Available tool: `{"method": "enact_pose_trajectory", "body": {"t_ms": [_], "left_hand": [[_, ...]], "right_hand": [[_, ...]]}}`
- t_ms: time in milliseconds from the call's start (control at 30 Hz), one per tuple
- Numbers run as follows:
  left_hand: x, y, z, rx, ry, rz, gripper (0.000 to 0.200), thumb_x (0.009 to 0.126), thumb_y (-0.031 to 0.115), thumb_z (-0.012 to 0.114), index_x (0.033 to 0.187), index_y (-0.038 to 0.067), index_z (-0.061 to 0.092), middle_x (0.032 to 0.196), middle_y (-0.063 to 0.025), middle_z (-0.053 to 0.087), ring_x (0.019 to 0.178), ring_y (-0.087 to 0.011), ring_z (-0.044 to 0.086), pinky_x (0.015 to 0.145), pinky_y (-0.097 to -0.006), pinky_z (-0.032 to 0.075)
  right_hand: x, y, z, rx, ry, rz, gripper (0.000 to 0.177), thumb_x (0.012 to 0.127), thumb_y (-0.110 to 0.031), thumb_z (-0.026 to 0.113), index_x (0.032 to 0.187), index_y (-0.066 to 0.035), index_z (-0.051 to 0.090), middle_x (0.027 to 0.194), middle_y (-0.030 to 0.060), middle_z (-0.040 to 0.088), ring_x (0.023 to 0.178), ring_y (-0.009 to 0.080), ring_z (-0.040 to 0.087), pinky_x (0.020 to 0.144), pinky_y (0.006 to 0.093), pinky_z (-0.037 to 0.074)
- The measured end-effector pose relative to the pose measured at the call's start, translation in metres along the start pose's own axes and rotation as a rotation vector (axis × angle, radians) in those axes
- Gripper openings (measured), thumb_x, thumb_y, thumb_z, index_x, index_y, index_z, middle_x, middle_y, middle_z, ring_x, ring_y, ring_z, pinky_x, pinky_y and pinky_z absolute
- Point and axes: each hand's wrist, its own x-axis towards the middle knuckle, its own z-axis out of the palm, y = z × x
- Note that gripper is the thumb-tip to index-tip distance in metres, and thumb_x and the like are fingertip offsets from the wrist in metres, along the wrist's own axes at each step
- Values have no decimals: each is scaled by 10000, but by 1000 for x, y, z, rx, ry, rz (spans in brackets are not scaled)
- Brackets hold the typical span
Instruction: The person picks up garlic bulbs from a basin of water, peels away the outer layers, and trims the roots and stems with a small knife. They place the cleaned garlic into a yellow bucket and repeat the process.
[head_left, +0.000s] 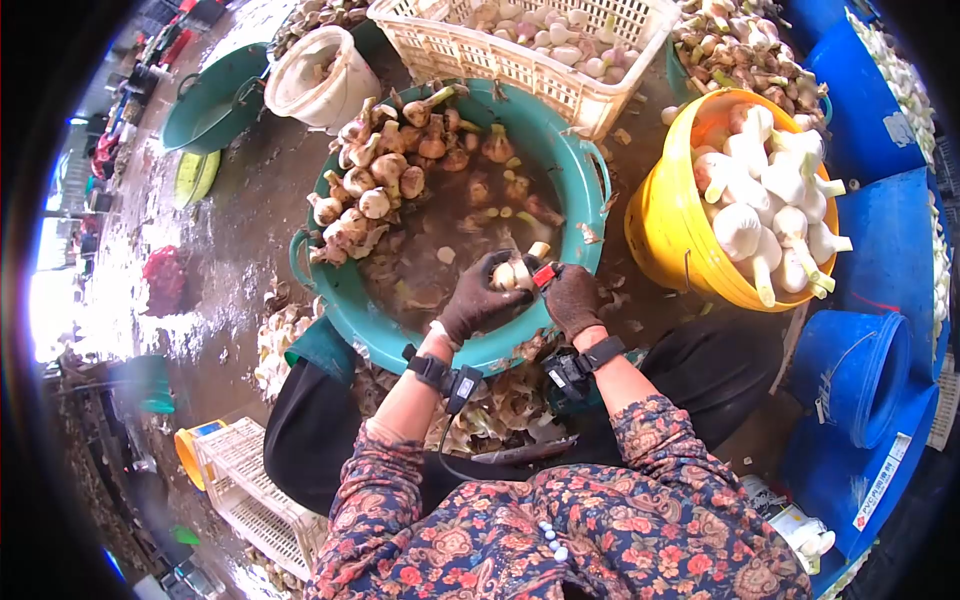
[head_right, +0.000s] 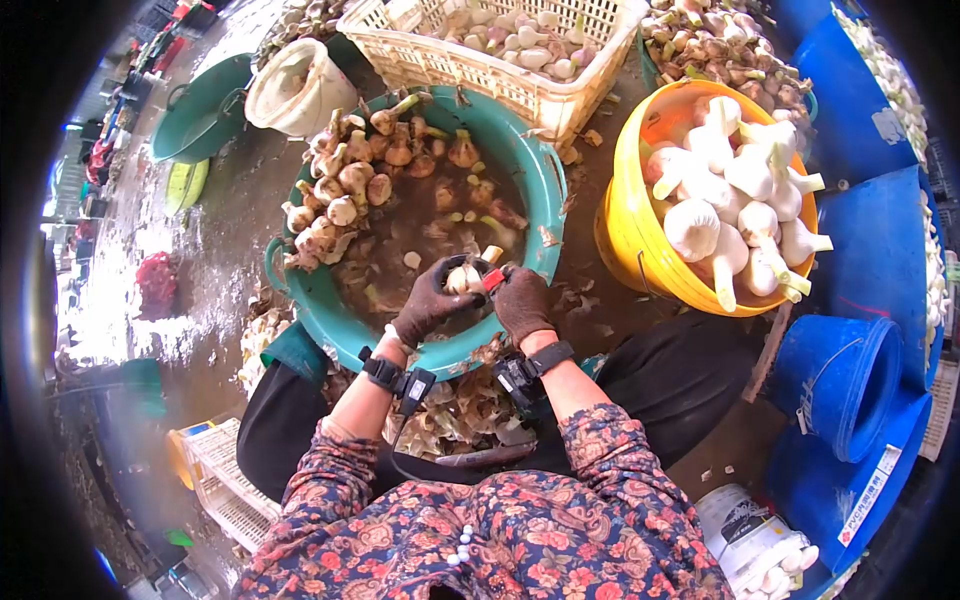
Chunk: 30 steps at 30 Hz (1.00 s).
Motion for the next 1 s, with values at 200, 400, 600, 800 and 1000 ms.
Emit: {"method": "enact_pose_trajectory", "body": {"t_ms": [200, 400, 600, 800, 1000], "left_hand": [[-43, 60, -7, 470, 151, 225, 582, 586, 335, 802, 1060, 66, 598, 972, -152, 594, 927, -300, 570, 826, -368, 467], [-65, 69, -26, 18, 56, 128, 529, 660, 251, 781, 1087, 7, 588, 1013, -103, 617, 935, -181, 581, 857, -301, 450], [-91, 86, -14, -257, 6, 3, 528, 708, 200, 751, 1142, -26, 554, 1061, -82, 608, 958, -145, 566, 892, -292, 435], [-101, 60, 21, 245, 248, 103, 744, 602, 281, 835, 1196, -10, 496, 1081, -124, 594, 1030, -243, 551, 925, -360, 421], [-108, 54, 3, 727, 254, 386, 634, 587, 285, 808, 1147, 98, 579, 1086, -125, 591, 1076, -324, 510, 971, -422, 358]], "right_hand": [[-19, -27, -21, 142, -112, -64, 324, 853, -294, 549, 759, 4, 635, 699, 242, 588, 711, 406, 590, 615, 457, 449], [-39, -32, -31, 587, -342, -13, 295, 904, -213, 530, 768, 39, 603, 586, 2, 517, 574, 73, 413, 501, 285, 371], [-55, -21, -28, 853, -410, 200, 308, 904, -320, 535, 854, -26, 613, 684, 0, 558, 570, 84, 462, 488, 263, 386], [-79, -24, -39, 1165, -612, 194, 594, 910, -573, 352, 1199, -79, 512, 957, 44, 616, 799, 171, 611, 701, 314, 506], [-45, 24, 4, 1216, -971, 350, 544, 927, -550, 337, 1013, -71, 580, 811, 1, 620, 683, 99, 590, 583, 233, 471]]}}
